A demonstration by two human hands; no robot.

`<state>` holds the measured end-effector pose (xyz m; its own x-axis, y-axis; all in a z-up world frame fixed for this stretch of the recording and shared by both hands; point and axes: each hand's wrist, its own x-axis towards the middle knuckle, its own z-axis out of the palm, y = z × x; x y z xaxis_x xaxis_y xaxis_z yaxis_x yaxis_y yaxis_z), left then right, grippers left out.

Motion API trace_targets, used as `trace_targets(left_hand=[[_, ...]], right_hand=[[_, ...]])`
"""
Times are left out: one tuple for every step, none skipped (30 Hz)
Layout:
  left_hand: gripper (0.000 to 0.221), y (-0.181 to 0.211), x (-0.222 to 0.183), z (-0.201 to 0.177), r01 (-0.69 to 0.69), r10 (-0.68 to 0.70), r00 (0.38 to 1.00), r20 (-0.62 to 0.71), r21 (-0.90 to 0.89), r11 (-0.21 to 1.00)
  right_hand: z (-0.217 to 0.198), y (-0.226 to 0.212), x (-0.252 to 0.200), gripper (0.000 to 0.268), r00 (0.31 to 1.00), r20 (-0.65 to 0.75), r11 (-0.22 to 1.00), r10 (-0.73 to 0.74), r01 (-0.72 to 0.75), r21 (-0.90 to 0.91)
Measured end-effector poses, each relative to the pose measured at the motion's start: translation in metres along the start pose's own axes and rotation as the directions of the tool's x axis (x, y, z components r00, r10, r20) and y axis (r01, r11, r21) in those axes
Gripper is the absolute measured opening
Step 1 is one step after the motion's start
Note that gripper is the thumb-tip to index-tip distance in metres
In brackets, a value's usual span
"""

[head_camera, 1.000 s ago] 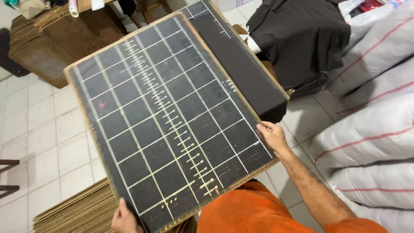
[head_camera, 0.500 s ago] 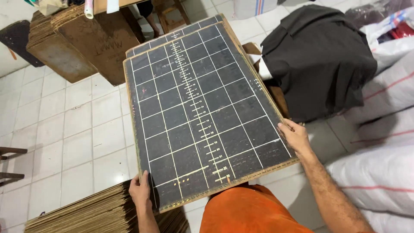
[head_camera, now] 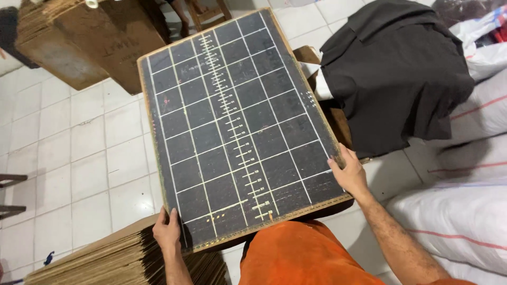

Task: Placing and aligning fabric panels onto gridded boards for printing

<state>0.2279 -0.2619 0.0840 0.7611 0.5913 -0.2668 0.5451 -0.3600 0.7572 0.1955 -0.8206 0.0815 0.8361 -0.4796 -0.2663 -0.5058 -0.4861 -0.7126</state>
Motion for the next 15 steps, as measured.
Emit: trace_targets(left_hand=[[0.059, -0.004, 0.008, 0.006, -0.013, 0.013, 1.0, -0.02, 0.002, 1.0], [0.059, -0.023, 0.019, 0.0, -0.019, 0.019, 1.0, -0.001, 0.009, 1.0], [0.059, -0.037, 0.034, 0.001, -0.103, 0.105, 0.994, -0.014, 0.084, 0.991], [0.059, -0.049, 0.05, 0.003, -0.189, 0.194, 0.981, -0.02, 0.155, 0.97], [0.059, -0.059, 0.056, 0.007, -0.216, 0.215, 0.976, 0.027, 0.16, 0.963], [0.056, -0.068, 0.063, 0.01, -0.201, 0.21, 0.978, -0.016, 0.23, 0.952], [0.054, -0.078, 0.071, 0.009, -0.179, 0.208, 0.976, -0.068, 0.298, 0.938], [0.054, -0.074, 0.073, 0.018, -0.207, 0.226, 0.974, -0.028, 0.303, 0.93], [0.049, -0.073, 0.073, 0.021, -0.202, 0.225, 0.974, -0.038, 0.311, 0.929], [0.047, -0.071, 0.074, 0.023, -0.198, 0.224, 0.973, -0.047, 0.318, 0.927], [0.047, -0.058, 0.076, 0.024, -0.213, 0.234, 0.972, -0.029, 0.317, 0.924], [0.059, -0.044, 0.079, 0.023, -0.177, 0.187, 0.982, 0.017, 0.416, 0.892], [0.077, -0.034, 0.078, 0.022, -0.138, 0.13, 0.99, 0.051, 0.51, 0.849], [0.077, -0.039, 0.083, 0.031, -0.148, 0.134, 0.989, 0.064, 0.509, 0.848], [0.075, -0.044, 0.088, 0.04, -0.1, 0.133, 0.991, -0.022, 0.535, 0.839]], right_hand=[[0.005, 0.012, 0.003, 0.072, 0.997, -0.029, 0.997, -0.072, 0.071, -0.017], [0.015, 0.015, 0.006, 0.072, 0.998, -0.041, 0.998, -0.054, 0.053, -0.018], [0.02, 0.021, 0.006, 0.07, 0.991, -0.066, 0.994, -0.113, 0.111, -0.024], [0.024, 0.027, 0.007, 0.068, 0.981, -0.091, 0.985, -0.171, 0.168, -0.034], [0.016, 0.011, -0.001, 0.068, 0.983, -0.126, 0.991, -0.133, 0.129, -0.036], [0.008, -0.005, -0.007, 0.07, 0.995, -0.062, 0.99, -0.077, 0.068, -0.126], [0.002, -0.024, -0.013, 0.073, 1.0, 0.006, 0.977, -0.016, 0.017, -0.213], [0.003, -0.021, -0.016, 0.073, 1.0, -0.023, 0.977, 0.017, -0.021, -0.21], [0.007, -0.022, -0.018, 0.073, 0.995, -0.069, 0.964, -0.069, 0.049, -0.262], [0.012, -0.023, -0.02, 0.073, 0.982, -0.11, 0.941, -0.156, 0.114, -0.318], [0.012, -0.025, -0.021, 0.073, 0.982, -0.126, 0.943, -0.143, 0.096, -0.319], [0.012, -0.028, -0.022, 0.074, 0.979, -0.127, 0.937, -0.16, 0.11, -0.333], [0.012, -0.031, -0.023, 0.076, 0.976, -0.122, 0.928, -0.182, 0.129, -0.35], [0.013, -0.029, -0.025, 0.076, 0.976, -0.132, 0.928, -0.174, 0.117, -0.353], [0.013, -0.029, -0.025, 0.075, 0.967, -0.151, 0.917, -0.205, 0.136, -0.375]])
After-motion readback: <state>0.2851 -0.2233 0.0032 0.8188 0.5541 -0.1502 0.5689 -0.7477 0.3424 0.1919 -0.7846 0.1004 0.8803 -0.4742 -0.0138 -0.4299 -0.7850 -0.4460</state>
